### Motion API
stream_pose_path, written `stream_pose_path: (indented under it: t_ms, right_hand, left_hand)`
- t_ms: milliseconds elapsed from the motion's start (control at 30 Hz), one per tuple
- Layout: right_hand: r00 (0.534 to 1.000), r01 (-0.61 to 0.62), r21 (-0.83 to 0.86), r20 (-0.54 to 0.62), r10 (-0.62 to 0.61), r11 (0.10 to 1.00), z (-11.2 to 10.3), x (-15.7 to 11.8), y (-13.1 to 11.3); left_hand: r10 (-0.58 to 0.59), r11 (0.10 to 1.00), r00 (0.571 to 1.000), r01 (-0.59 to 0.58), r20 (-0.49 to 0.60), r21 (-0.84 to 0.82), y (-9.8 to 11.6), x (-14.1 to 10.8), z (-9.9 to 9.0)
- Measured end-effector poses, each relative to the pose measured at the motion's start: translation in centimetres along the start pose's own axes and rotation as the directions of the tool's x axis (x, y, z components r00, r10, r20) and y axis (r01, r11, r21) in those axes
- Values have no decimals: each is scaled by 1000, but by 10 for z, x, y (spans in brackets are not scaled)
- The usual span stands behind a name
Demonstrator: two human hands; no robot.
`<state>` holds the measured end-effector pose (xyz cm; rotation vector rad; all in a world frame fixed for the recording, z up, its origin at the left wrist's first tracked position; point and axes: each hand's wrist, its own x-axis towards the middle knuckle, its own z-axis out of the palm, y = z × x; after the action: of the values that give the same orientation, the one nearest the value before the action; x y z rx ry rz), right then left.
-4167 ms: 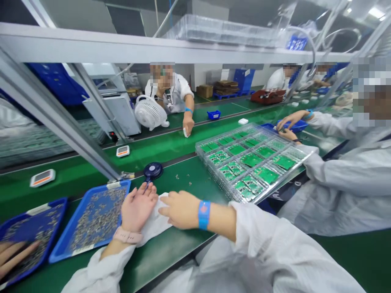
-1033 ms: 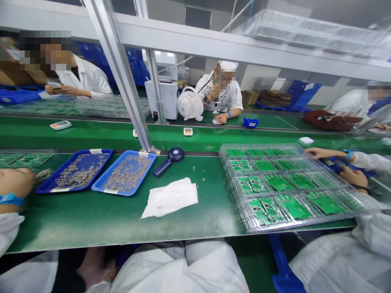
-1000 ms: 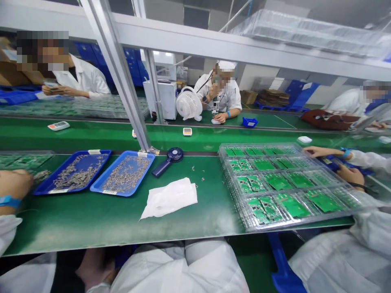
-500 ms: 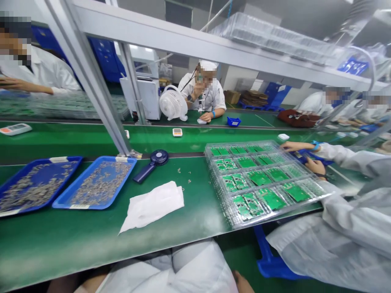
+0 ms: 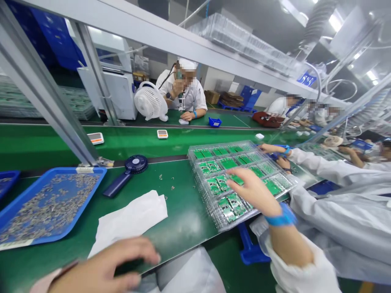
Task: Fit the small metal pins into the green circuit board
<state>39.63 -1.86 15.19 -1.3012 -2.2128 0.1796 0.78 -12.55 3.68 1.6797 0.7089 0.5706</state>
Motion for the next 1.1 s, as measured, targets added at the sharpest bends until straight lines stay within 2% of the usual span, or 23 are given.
stream_pose_path:
  t_ms: [33, 67, 133, 200, 233, 333, 433, 567, 667, 733, 800, 833, 867, 933, 1000, 1067, 1100]
  right_hand:
    - [994, -107, -129, 11, 110, 986, 9, 26, 7]
    - [973, -212, -256, 32, 227, 943, 20, 52, 13]
    - [913, -327, -428, 89, 399, 843, 45, 98, 24]
    - [875, -340, -477, 154, 458, 810, 70, 135, 32]
    - [860, -342, -501, 172, 480, 795, 82, 148, 36]
    - [813, -355, -575, 200, 547, 738, 108, 174, 44]
    - [788, -369, -626, 181, 589, 686, 117, 184, 48]
    - [807, -394, -662, 82, 584, 637, 102, 190, 38]
    - [842, -414, -659, -14, 539, 629, 79, 184, 14]
    - [881, -411, -600, -67, 468, 687, 68, 170, -13]
    - [934, -356, -285, -146, 327, 890, 66, 148, -47]
    - [939, -323, -107, -162, 304, 940, 69, 137, -65]
    - [944, -295, 61, -135, 301, 954, 74, 125, -83]
    - [948, -307, 326, 17, 319, 894, 93, 106, -114]
    - [936, -350, 507, 166, 309, 788, 118, 95, -133]
    - [909, -417, 612, 294, 296, 671, 147, 91, -136]
    - [893, -450, 646, 347, 288, 617, 161, 91, -133]
  left_hand:
    - [0, 991, 1000, 3, 27, -132, -2, 17, -17]
    - [21, 945, 998, 0, 61, -328, -7, 34, -32]
    - [-36, 681, 999, 32, 11, -731, -22, 61, -58]
    - [-127, 469, 990, 2, -65, -883, -39, 74, -73]
    - [-163, 418, 983, -11, -87, -908, -46, 76, -76]
    - [-256, 415, 964, 36, -79, -909, -56, 68, -77]
    - [-313, 447, 949, 129, -20, -885, -56, 54, -73]
    - [-323, 461, 946, 163, 6, -872, -50, 43, -72]
    - [-321, 495, 947, 159, -10, -854, -41, 44, -71]
    - [-305, 550, 951, 139, -43, -824, -33, 50, -68]
    - [-279, 620, 953, 87, -116, -780, -26, 59, -63]
    - [-270, 653, 950, 58, -160, -756, -24, 64, -59]
    - [-257, 677, 946, 31, -197, -735, -25, 69, -56]
    - [-232, 697, 950, 14, -207, -717, -30, 76, -49]
    - [-235, 695, 949, 12, -212, -719, -39, 76, -45]
    - [-257, 696, 924, -26, -283, -717, -46, 72, -44]
    - [-274, 704, 895, -64, -353, -707, -47, 69, -44]
